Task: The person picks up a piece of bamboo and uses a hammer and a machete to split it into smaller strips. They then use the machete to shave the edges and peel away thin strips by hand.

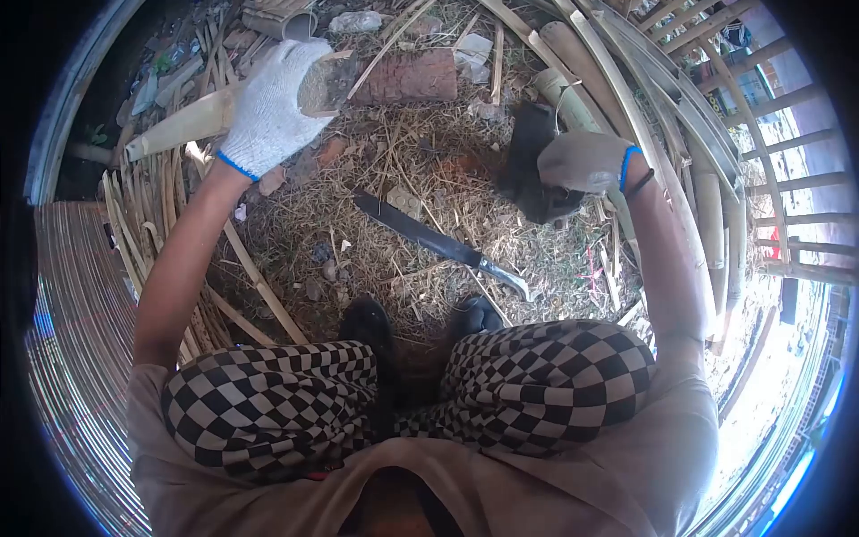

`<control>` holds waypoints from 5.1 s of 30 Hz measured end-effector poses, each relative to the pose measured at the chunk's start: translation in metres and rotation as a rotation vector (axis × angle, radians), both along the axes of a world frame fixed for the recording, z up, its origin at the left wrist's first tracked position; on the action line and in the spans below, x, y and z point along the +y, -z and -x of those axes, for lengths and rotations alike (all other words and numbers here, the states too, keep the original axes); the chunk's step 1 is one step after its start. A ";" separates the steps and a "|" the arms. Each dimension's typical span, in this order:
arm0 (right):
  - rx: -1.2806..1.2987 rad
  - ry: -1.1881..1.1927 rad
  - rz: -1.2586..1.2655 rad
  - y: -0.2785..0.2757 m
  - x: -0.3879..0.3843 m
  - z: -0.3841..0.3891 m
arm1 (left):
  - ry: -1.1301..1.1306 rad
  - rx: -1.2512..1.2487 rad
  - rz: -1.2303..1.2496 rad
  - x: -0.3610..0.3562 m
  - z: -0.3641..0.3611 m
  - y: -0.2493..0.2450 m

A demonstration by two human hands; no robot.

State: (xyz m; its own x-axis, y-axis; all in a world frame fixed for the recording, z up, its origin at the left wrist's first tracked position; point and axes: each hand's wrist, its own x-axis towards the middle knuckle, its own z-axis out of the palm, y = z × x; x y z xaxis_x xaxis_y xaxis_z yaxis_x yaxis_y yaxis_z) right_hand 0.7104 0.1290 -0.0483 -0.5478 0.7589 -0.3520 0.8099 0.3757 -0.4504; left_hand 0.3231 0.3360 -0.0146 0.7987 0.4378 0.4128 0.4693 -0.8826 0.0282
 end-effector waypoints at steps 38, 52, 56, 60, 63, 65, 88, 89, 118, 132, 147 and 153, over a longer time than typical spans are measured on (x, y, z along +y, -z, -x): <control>-0.937 0.403 0.165 -0.016 -0.081 -0.023 | 0.018 -0.058 0.042 -0.009 0.001 0.002; 0.222 0.157 -0.608 -0.065 0.056 0.113 | 0.091 -0.180 0.014 -0.019 0.011 0.013; 0.238 -0.012 -0.736 -0.057 0.102 0.155 | 0.088 -0.210 0.030 -0.022 0.015 0.013; 0.302 -0.069 -0.682 -0.046 0.123 0.166 | 0.113 -0.262 0.070 -0.027 0.020 0.008; 0.300 -0.081 -0.620 -0.044 0.126 0.162 | 0.085 -0.202 0.058 -0.026 0.019 0.010; 0.264 -0.087 -0.568 -0.040 0.127 0.161 | 0.044 -0.027 0.037 -0.027 0.018 0.006; 0.230 0.076 -0.409 -0.018 0.100 0.180 | 0.209 0.125 0.095 -0.024 0.031 0.024; 0.216 0.104 -0.351 -0.020 0.098 0.182 | 0.207 0.140 0.092 -0.025 0.032 0.026; 1.246 0.784 0.016 0.004 0.089 0.246 | 0.041 0.060 0.014 -0.065 0.054 0.006; 1.280 0.854 0.366 0.040 0.126 0.265 | 0.097 0.018 0.034 -0.054 0.063 0.013; 1.046 0.692 0.337 -0.004 0.084 0.208 | 0.080 0.057 0.057 -0.054 0.060 0.015; 0.956 0.749 0.280 -0.006 0.090 0.219 | 0.064 0.088 0.053 -0.059 0.061 0.013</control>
State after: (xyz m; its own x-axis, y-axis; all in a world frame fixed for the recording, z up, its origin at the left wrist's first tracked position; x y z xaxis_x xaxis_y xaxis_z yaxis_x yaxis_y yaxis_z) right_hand 0.4911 0.2191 -0.0426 -0.1383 0.9582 -0.2506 0.0872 -0.2403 -0.9668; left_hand 0.2624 0.2769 -0.0277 0.8580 0.4039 0.3174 0.4144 -0.9093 0.0369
